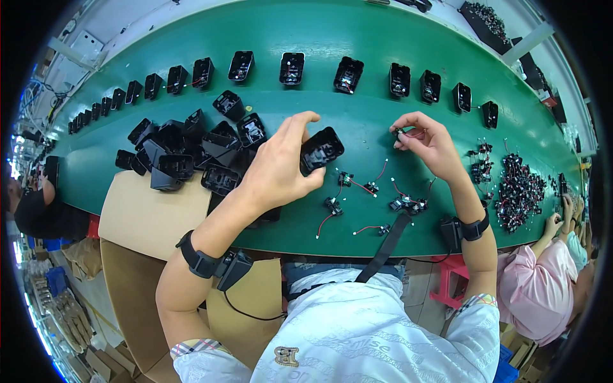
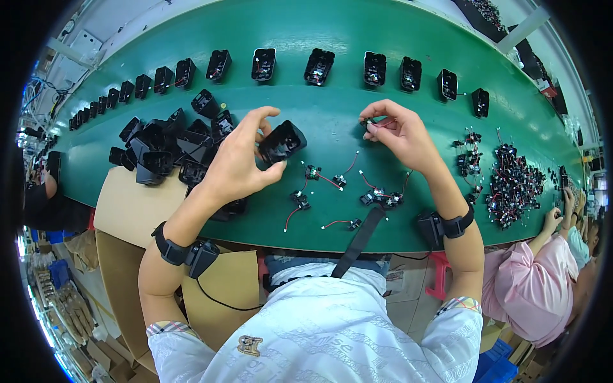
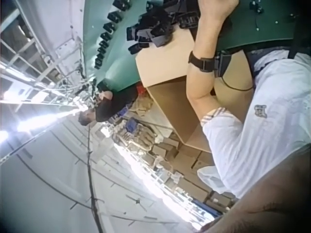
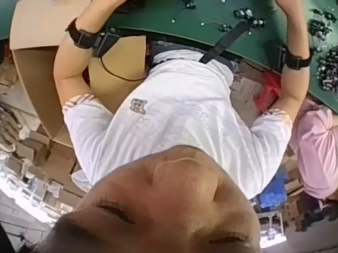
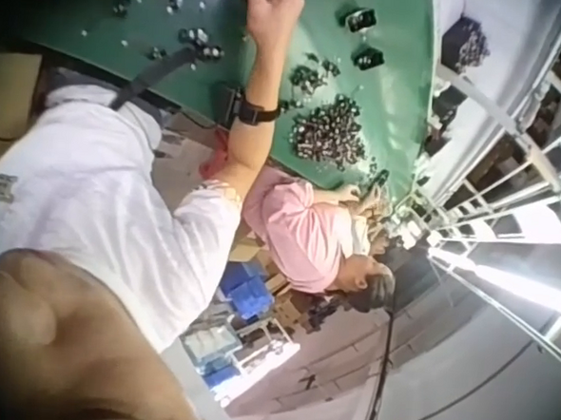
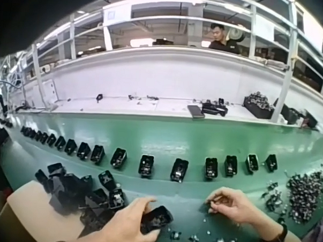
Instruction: Assembling small electronic components by hand at a factory workbench, inserting wires and parts into plastic housings.
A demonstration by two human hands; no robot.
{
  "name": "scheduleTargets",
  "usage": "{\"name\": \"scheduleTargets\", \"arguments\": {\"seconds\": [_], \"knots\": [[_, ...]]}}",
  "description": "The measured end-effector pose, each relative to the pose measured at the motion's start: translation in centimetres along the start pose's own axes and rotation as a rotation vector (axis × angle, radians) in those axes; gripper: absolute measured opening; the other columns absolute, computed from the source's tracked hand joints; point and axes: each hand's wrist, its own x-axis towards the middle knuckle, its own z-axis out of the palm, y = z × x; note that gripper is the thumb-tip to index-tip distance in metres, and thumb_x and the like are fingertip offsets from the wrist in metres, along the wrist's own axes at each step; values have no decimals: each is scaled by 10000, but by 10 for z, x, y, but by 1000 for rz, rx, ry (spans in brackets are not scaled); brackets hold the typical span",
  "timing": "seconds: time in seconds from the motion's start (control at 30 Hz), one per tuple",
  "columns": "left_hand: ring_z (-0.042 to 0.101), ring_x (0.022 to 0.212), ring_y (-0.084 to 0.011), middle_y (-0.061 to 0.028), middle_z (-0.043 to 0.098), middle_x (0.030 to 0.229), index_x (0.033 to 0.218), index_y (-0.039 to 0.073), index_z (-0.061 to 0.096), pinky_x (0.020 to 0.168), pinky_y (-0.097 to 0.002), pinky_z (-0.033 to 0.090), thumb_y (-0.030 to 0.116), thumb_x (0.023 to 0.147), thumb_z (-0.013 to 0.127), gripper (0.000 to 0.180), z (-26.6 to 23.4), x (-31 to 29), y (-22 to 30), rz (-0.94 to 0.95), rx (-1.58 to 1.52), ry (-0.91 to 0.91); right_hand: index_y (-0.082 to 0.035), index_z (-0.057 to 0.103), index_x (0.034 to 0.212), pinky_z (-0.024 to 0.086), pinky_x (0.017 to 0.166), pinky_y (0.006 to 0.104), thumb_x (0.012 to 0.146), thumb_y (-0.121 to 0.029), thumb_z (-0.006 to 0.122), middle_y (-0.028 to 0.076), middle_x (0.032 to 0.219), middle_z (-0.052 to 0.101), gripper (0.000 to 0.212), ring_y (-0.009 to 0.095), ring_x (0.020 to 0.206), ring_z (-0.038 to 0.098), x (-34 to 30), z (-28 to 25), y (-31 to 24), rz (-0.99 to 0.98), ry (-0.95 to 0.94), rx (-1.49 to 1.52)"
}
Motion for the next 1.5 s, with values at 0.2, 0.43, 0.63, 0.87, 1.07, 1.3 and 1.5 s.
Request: {"name": "scheduleTargets", "arguments": {"seconds": [0.2,0.43,0.63,0.87,1.07,1.3,1.5], "knots": [[651,996,-298,-190,609,1130,1235,-67,592,922,-394,524,264,746,787,621,3,2,-11,-37,-145,-128,-14,667,1121,547,871,269,990,-76,665,102,1134,732,144,115,972,657,0,11,-15,-51,-59,-8],[699,930,-207,-166,680,1080,1312,-29,434,835,-363,566,187,785,805,680,2,3,-6,-211,-534,-222,1,712,1073,533,825,255,938,-13,701,120,1176,702,137,120,996,646,0,40,-44,-238,-16,-5],[700,787,-152,-149,664,1097,1474,62,383,669,-295,586,88,842,766,739,-7,1,6,-176,-805,-319,1,753,1006,511,787,240,848,65,747,100,1115,641,170,134,961,637,6,58,-54,-436,38,-108],[709,787,-157,-130,612,1061,1362,60,365,626,-288,580,112,842,824,696,-2,-2,2,-169,-796,-241,11,754,1014,547,756,245,843,89,750,115,1054,669,189,139,903,671,10,75,-63,-416,29,-131],[716,915,-193,-138,578,1162,1423,54,319,740,-310,598,73,812,833,798,-4,3,-8,-37,-663,-135,41,729,985,574,669,240,883,26,762,118,963,709,109,132,809,699,19,95,-67,-502,151,-281],[695,1086,-235,-144,460,1361,1538,93,249,925,-356,595,-85,800,702,884,-9,-1,1,-23,-976,-127,35,718,945,557,669,247,890,-8,771,91,892,711,88,125,776,687,25,101,-68,-524,257,-374],[688,1126,-260,-136,469,1311,1544,73,263,939,-369,595,-101,833,705,855,-12,0,-1,-40,-849,-11,13,737,963,558,679,261,854,28,780,87,913,716,118,142,768,688,31,101,-72,-632,218,-425]]}}
